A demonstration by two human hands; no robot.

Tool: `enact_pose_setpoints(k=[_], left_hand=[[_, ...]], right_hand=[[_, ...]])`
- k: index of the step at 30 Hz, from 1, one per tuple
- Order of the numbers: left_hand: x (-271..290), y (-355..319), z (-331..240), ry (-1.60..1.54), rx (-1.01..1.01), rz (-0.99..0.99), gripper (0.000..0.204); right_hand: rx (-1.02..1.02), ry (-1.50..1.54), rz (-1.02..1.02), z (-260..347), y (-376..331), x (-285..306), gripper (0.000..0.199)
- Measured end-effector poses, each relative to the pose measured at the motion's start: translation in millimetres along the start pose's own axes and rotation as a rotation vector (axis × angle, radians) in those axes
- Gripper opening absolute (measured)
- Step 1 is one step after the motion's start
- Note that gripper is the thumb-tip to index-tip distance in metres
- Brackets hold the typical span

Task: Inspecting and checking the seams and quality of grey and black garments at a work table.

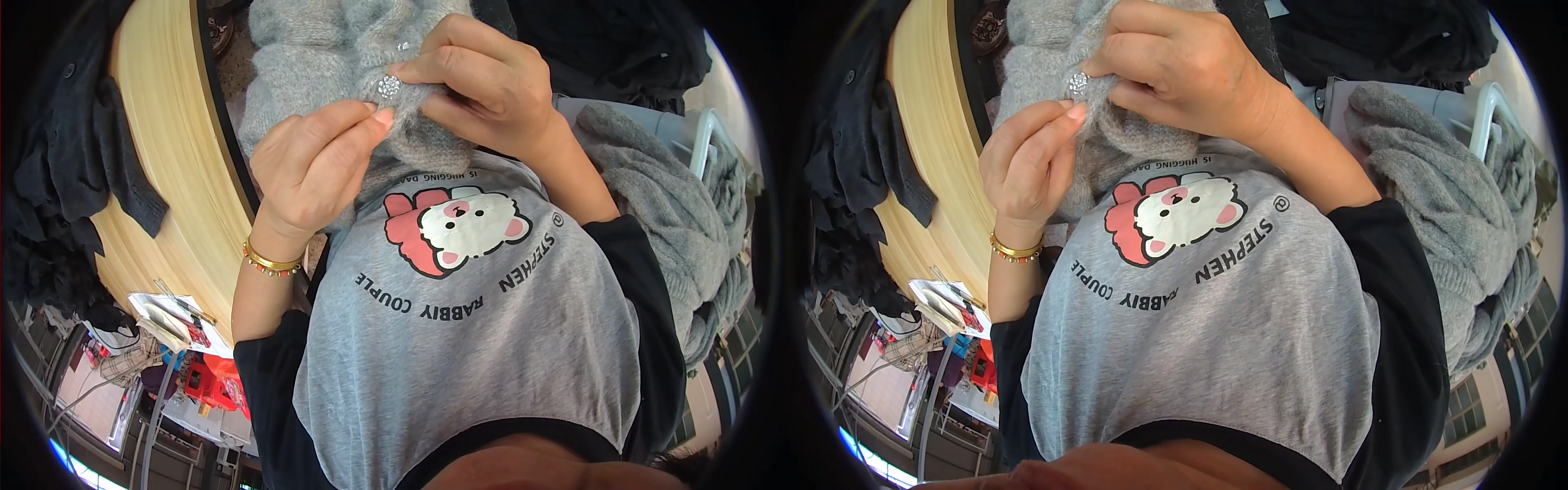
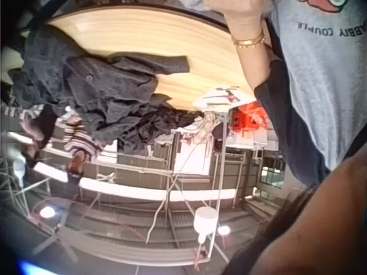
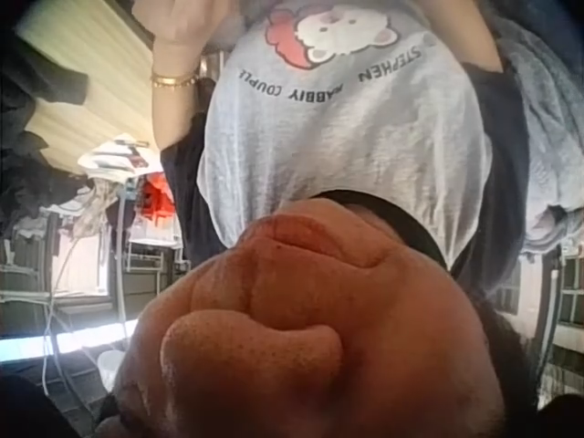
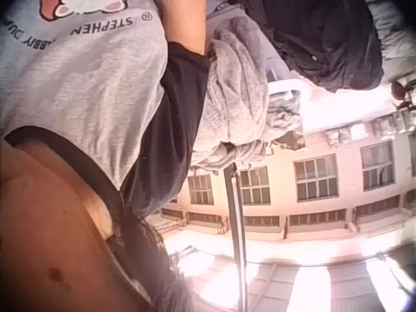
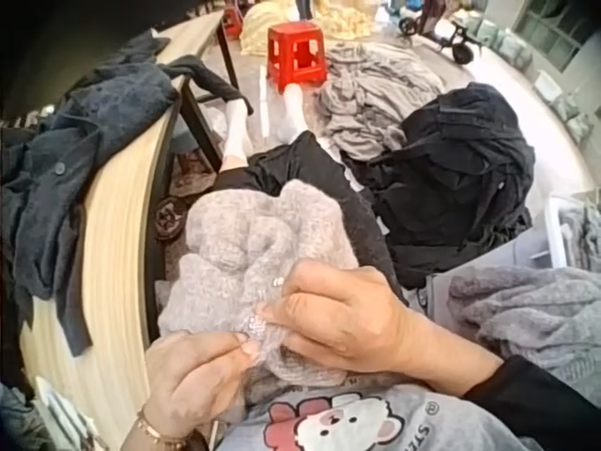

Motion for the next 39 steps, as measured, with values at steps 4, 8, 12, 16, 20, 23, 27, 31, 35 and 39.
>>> enact_pose_setpoints(k=[4, 8, 12, 16, 20, 23, 27, 31, 35, 39], left_hand=[[2, 3, 3, 0.001, 0.036, -0.05, 0.017], [-6, 7, 1, 0.048, 0.002, 0.073, 0.014], [-5, 7, 6, -0.049, 0.051, -0.057, 0.012], [-11, 5, 18, -0.232, 0.191, -0.022, 0.014], [-17, -1, 26, -0.312, 0.238, 0.048, 0.019], [-17, -6, 33, -0.335, 0.271, 0.13, 0.024], [-3, 1, 26, -0.249, 0.159, -0.061, 0.028], [1, -2, 29, -0.188, 0.23, -0.057, 0.031], [4, -1, 21, -0.144, 0.113, -0.074, 0.029], [2, 1, 14, -0.077, 0.044, -0.051, 0.028]], right_hand=[[0.43, -0.124, -0.289, 33, -16, 14, 0.021], [0.139, -0.07, -0.197, 17, -7, 12, 0.032], [0.186, -0.095, -0.201, 19, -7, 15, 0.03], [0.209, -0.123, -0.192, 18, -7, 14, 0.03], [0.091, -0.129, -0.051, 19, -3, 14, 0.014], [0.043, -0.086, 0.005, 14, 3, 6, 0.016], [0.745, -0.151, -0.331, 33, -29, 6, 0.019], [0.032, 0.023, -0.012, 4, 6, -2, 0.029], [0.163, -0.048, -0.049, 9, 0, -9, 0.038], [0.165, -0.103, -0.037, 10, 2, -16, 0.041]])
Point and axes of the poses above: each hand's wrist, its own y-axis towards the middle knuckle, its own x-axis out of the back of the hand, z = x × y, the point moved 10 cm from there along y, towards the middle knuckle, and after that the axes turned 7 degrees about -x, right-handed, at the moved point
